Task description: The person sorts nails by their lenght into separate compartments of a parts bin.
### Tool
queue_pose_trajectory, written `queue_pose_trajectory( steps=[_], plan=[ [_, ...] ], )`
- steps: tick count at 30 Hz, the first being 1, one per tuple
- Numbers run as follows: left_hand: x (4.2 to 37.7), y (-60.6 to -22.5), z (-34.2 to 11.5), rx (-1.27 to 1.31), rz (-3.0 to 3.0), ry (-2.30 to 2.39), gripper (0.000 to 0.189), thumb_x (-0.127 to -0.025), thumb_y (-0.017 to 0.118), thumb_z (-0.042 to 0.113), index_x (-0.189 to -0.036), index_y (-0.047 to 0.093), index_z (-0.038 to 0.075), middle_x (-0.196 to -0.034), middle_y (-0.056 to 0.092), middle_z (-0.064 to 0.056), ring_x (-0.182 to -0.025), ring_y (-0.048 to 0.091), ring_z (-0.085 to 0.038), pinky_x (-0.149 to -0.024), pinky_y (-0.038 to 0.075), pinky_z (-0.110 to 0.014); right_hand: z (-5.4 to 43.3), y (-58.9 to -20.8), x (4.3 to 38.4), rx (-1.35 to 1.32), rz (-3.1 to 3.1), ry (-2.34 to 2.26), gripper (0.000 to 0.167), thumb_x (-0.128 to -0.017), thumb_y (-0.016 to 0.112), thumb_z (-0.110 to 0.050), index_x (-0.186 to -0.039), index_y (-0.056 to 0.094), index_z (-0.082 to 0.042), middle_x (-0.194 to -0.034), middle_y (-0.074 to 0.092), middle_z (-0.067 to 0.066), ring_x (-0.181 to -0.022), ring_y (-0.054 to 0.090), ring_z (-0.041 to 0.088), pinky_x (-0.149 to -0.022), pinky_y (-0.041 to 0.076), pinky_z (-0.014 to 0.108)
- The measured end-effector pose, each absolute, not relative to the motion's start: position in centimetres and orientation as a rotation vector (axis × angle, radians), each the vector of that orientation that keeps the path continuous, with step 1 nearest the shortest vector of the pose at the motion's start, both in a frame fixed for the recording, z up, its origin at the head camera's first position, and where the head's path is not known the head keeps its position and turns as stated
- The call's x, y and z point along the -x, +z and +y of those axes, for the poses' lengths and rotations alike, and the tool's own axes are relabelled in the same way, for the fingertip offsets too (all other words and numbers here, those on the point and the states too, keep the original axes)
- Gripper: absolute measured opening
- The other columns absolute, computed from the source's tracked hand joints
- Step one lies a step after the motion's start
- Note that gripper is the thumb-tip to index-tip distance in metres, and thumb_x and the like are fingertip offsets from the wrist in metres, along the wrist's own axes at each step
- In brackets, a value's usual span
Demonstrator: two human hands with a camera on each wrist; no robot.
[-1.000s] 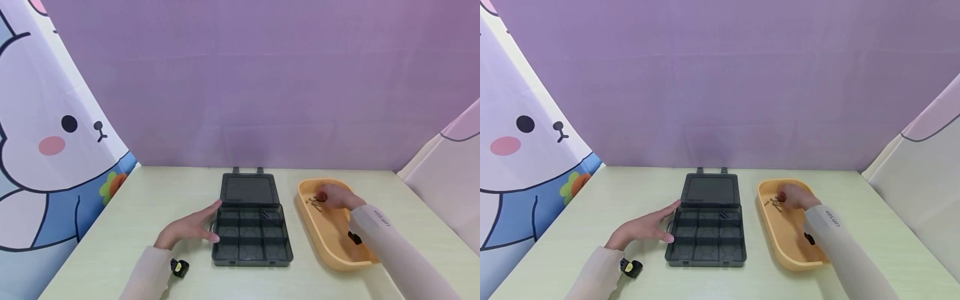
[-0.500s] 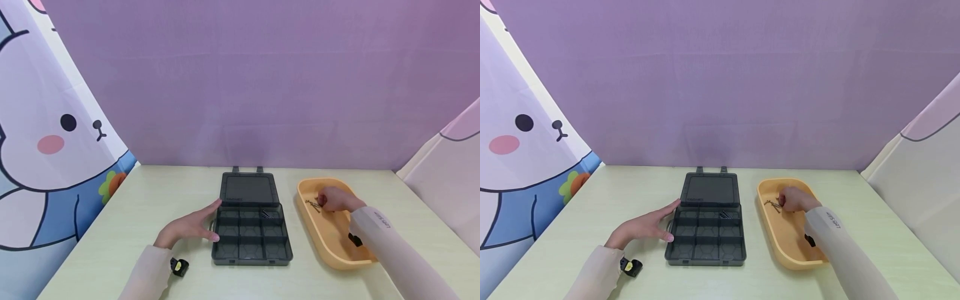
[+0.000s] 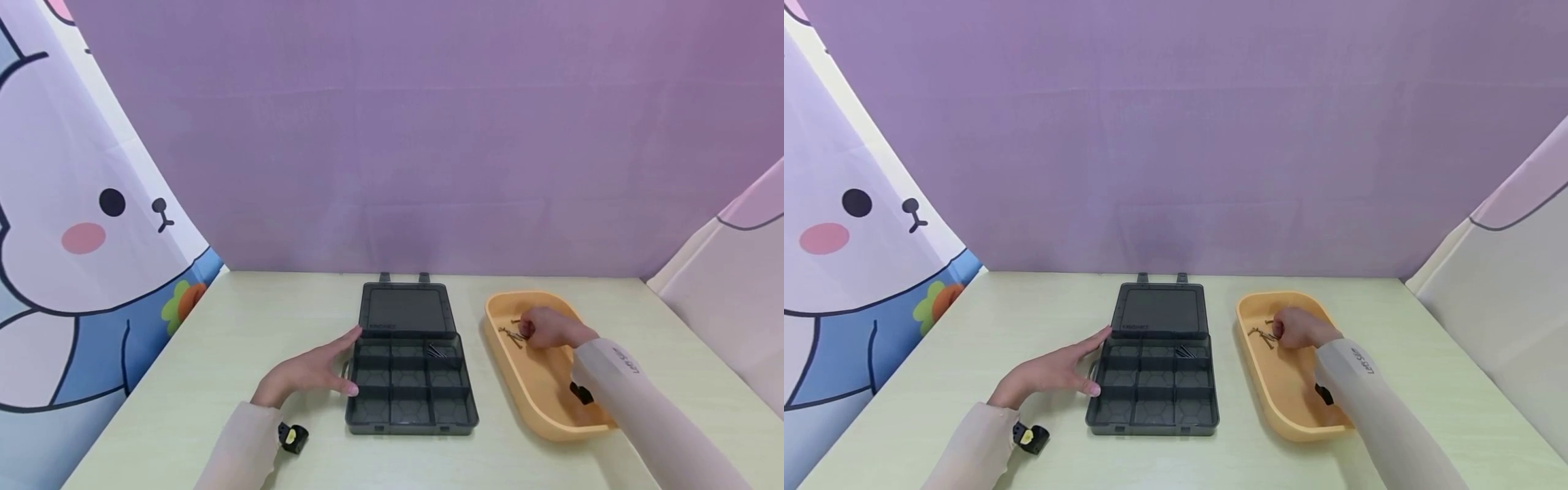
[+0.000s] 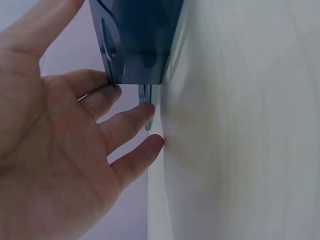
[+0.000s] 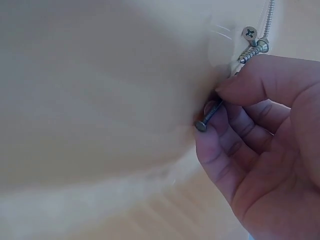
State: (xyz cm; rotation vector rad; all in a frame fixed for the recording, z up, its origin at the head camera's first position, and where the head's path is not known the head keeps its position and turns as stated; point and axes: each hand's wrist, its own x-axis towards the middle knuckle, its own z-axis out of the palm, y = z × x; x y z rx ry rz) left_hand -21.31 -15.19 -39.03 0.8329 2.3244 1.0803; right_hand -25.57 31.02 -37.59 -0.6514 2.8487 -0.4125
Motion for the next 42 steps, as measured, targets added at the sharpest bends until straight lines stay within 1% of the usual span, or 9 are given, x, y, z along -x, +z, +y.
queue_pose_trajectory(
  steps=[8, 10, 14, 18, 23, 26, 29, 34, 42],
  plan=[
    [21.2, -38.8, -15.3, -0.862, 2.335, 1.071, 0.109, -0.080, 0.076, 0.038, -0.153, 0.002, 0.002, -0.160, 0.001, -0.017, -0.146, 0.004, -0.040, -0.115, 0.014, -0.059, 31.2, -37.2, 25.4, 0.635, 2.841, -0.460, 0.016, -0.066, 0.057, 0.005, -0.074, 0.056, -0.008, -0.069, 0.050, -0.003, -0.061, 0.040, 0.010, -0.058, 0.034, 0.024],
    [21.2, -38.7, -15.3, -0.866, 2.338, 1.069, 0.109, -0.080, 0.075, 0.039, -0.153, 0.003, 0.002, -0.160, 0.002, -0.018, -0.146, 0.005, -0.040, -0.114, 0.014, -0.059, 31.3, -37.0, 25.3, 0.631, 2.845, -0.473, 0.013, -0.069, 0.058, 0.005, -0.075, 0.056, -0.007, -0.069, 0.050, -0.002, -0.061, 0.039, 0.010, -0.058, 0.033, 0.024],
    [21.1, -38.7, -15.2, -0.858, 2.341, 1.068, 0.109, -0.080, 0.076, 0.038, -0.153, 0.003, 0.002, -0.160, 0.002, -0.018, -0.146, 0.005, -0.040, -0.115, 0.014, -0.059, 31.3, -36.5, 25.1, 0.675, 2.878, -0.428, 0.008, -0.078, 0.061, 0.000, -0.075, 0.058, -0.007, -0.070, 0.052, -0.003, -0.061, 0.039, 0.009, -0.058, 0.034, 0.023],
    [21.1, -38.7, -15.2, -0.840, 2.347, 1.060, 0.109, -0.080, 0.076, 0.037, -0.153, 0.003, 0.002, -0.160, 0.001, -0.017, -0.146, 0.004, -0.039, -0.115, 0.013, -0.058, 31.4, -36.0, 25.0, 0.718, 2.888, -0.390, 0.012, -0.082, 0.060, -0.001, -0.073, 0.057, -0.007, -0.068, 0.051, -0.004, -0.061, 0.040, 0.009, -0.060, 0.035, 0.024],
    [21.1, -38.7, -15.2, -0.833, 2.347, 1.057, 0.109, -0.080, 0.076, 0.040, -0.153, 0.003, 0.004, -0.160, 0.001, -0.016, -0.146, 0.004, -0.039, -0.115, 0.014, -0.058, 31.5, -35.4, 24.9, 0.695, 2.879, -0.370, 0.010, -0.080, 0.059, 0.000, -0.072, 0.056, -0.007, -0.069, 0.051, -0.003, -0.062, 0.041, 0.010, -0.059, 0.036, 0.025],
    [21.1, -38.7, -15.2, -0.840, 2.339, 1.066, 0.111, -0.079, 0.075, 0.042, -0.153, 0.003, 0.004, -0.160, 0.002, -0.016, -0.146, 0.005, -0.039, -0.115, 0.015, -0.059, 31.5, -35.0, 24.8, 0.646, 2.846, -0.403, 0.008, -0.076, 0.058, 0.003, -0.075, 0.057, -0.005, -0.071, 0.051, -0.001, -0.062, 0.041, 0.011, -0.059, 0.036, 0.026],
    [21.1, -38.7, -15.3, -0.850, 2.332, 1.070, 0.112, -0.078, 0.075, 0.044, -0.153, 0.003, 0.004, -0.160, 0.002, -0.017, -0.146, 0.005, -0.040, -0.114, 0.015, -0.060, 31.4, -34.6, 24.6, 0.600, 2.816, -0.431, 0.010, -0.073, 0.056, 0.006, -0.078, 0.057, -0.003, -0.073, 0.051, 0.000, -0.063, 0.041, 0.012, -0.060, 0.036, 0.027],
    [21.2, -38.8, -15.3, -0.848, 2.344, 1.061, 0.111, -0.079, 0.076, 0.042, -0.153, 0.003, 0.003, -0.160, 0.002, -0.017, -0.146, 0.005, -0.040, -0.114, 0.015, -0.059, 31.1, -33.7, 24.2, 0.594, 2.815, -0.415, 0.011, -0.074, 0.057, 0.005, -0.081, 0.058, -0.003, -0.074, 0.052, 0.000, -0.064, 0.043, 0.012, -0.060, 0.037, 0.027],
    [21.2, -38.7, -15.3, -0.850, 2.342, 1.064, 0.109, -0.080, 0.075, 0.039, -0.153, 0.002, 0.003, -0.160, 0.001, -0.018, -0.146, 0.005, -0.041, -0.114, 0.014, -0.060, 30.6, -32.6, 23.7, 0.615, 2.818, -0.397, 0.011, -0.074, 0.058, 0.004, -0.079, 0.056, -0.006, -0.072, 0.051, -0.001, -0.064, 0.042, 0.012, -0.061, 0.037, 0.027]
  ],
)
